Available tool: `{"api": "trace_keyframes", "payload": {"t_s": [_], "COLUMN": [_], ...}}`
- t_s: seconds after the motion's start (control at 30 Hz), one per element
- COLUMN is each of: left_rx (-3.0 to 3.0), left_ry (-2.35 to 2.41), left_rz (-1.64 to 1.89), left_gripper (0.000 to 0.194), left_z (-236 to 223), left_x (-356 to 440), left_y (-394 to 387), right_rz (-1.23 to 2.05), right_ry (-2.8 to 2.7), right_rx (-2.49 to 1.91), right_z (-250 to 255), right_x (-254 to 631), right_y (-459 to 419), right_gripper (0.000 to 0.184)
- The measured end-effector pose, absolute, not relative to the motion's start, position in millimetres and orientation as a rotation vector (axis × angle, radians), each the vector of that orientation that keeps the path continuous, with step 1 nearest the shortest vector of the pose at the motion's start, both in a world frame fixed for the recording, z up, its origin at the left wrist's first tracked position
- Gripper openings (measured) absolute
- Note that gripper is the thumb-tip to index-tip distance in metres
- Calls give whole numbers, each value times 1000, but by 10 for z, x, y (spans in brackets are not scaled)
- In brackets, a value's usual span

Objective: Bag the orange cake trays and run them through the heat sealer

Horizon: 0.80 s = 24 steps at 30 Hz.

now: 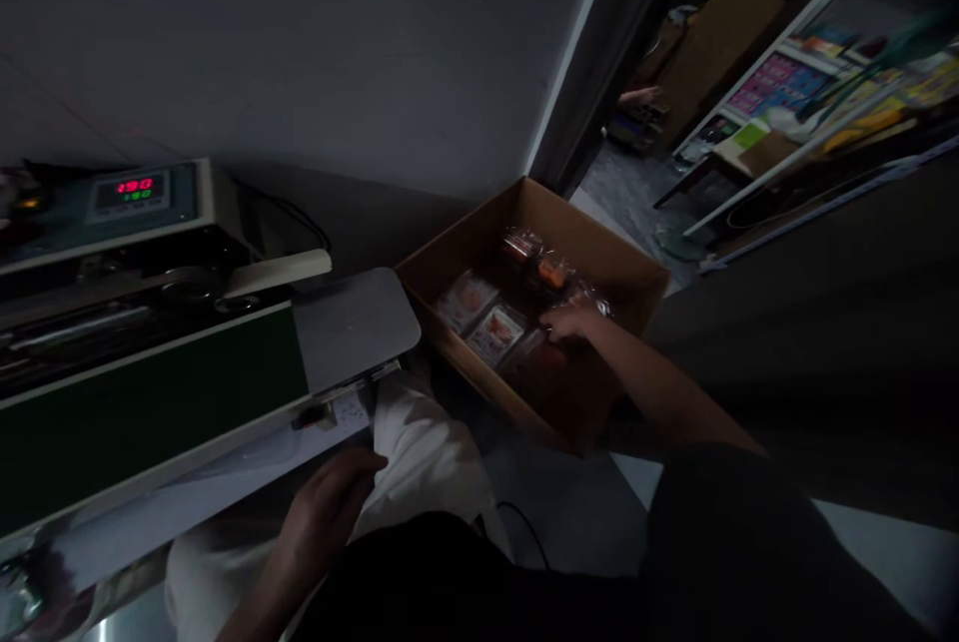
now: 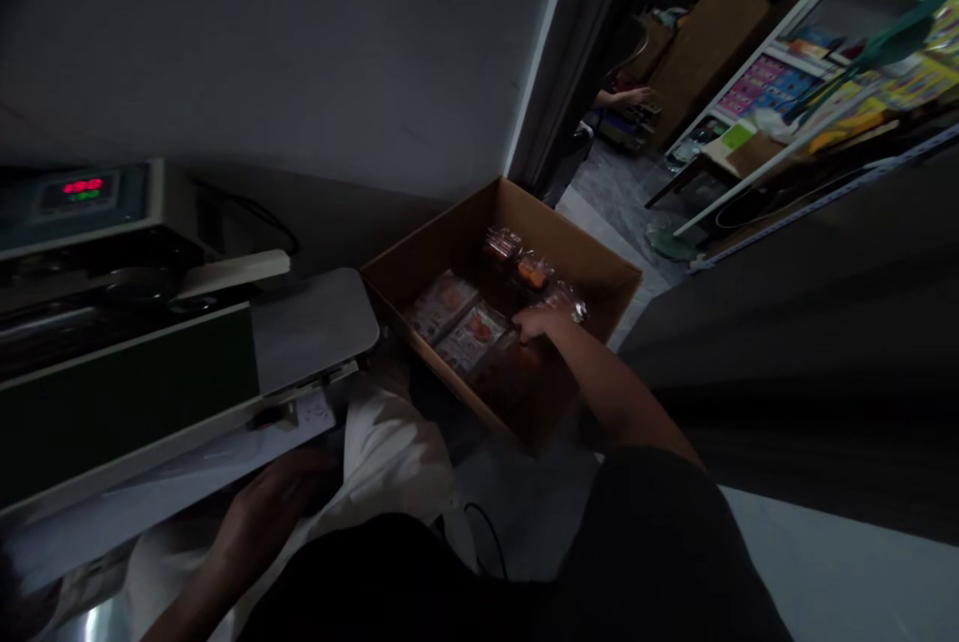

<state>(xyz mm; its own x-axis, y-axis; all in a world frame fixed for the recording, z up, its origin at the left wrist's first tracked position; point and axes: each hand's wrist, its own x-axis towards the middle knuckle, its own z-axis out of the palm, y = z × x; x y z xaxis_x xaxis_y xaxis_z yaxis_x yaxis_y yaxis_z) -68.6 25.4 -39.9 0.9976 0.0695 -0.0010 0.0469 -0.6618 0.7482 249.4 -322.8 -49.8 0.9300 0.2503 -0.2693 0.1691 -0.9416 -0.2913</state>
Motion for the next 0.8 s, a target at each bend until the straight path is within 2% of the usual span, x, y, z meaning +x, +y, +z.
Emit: {"api": "trace_keyframes", "payload": {"t_s": [0.1, 0.2, 0.27, 0.33, 0.37, 0.4, 0.47, 0.53, 0.6, 0.73, 0.8], "left_rx": [2201, 2128, 2052, 1973, 1944, 1922, 1877, 1756, 1551, 1201, 1147], "left_ry": [-14, -130, -289, -455, -506, -535, -483, -265, 37, 450, 541], "left_rz": [-82, -17, 156, 292, 313, 309, 247, 197, 177, 235, 311], "left_gripper": [21, 24, 40, 73, 76, 73, 52, 38, 40, 46, 47], "left_z": [-84, 351, 682, 997, 1128, 1229, 1311, 1213, 975, 461, 322], "left_x": [-360, 113, 484, 816, 937, 1014, 1028, 883, 658, 295, 223], "left_y": [165, -8, -153, -269, -298, -300, -218, -34, 198, 604, 753], "right_rz": [708, 594, 481, 442, 423, 385, 257, 177, 282, 789, 767], "right_ry": [-542, -854, -982, -978, -951, -916, -837, -753, -661, -545, -486], "right_rx": [-2748, -2691, -2645, -2582, -2534, -2469, -2277, -2019, -1771, -1417, -1305], "right_z": [-21, 643, 1092, 1476, 1632, 1758, 1905, 1874, 1633, 738, 336], "right_x": [2475, 2341, 2232, 2156, 2140, 2137, 2155, 2155, 2090, 1769, 1589], "right_y": [-3312, -3287, -3189, -3023, -2915, -2791, -2495, -2144, -1761, -1029, -735], "right_gripper": [10, 6, 7, 21, 29, 37, 47, 52, 57, 66, 67]}}
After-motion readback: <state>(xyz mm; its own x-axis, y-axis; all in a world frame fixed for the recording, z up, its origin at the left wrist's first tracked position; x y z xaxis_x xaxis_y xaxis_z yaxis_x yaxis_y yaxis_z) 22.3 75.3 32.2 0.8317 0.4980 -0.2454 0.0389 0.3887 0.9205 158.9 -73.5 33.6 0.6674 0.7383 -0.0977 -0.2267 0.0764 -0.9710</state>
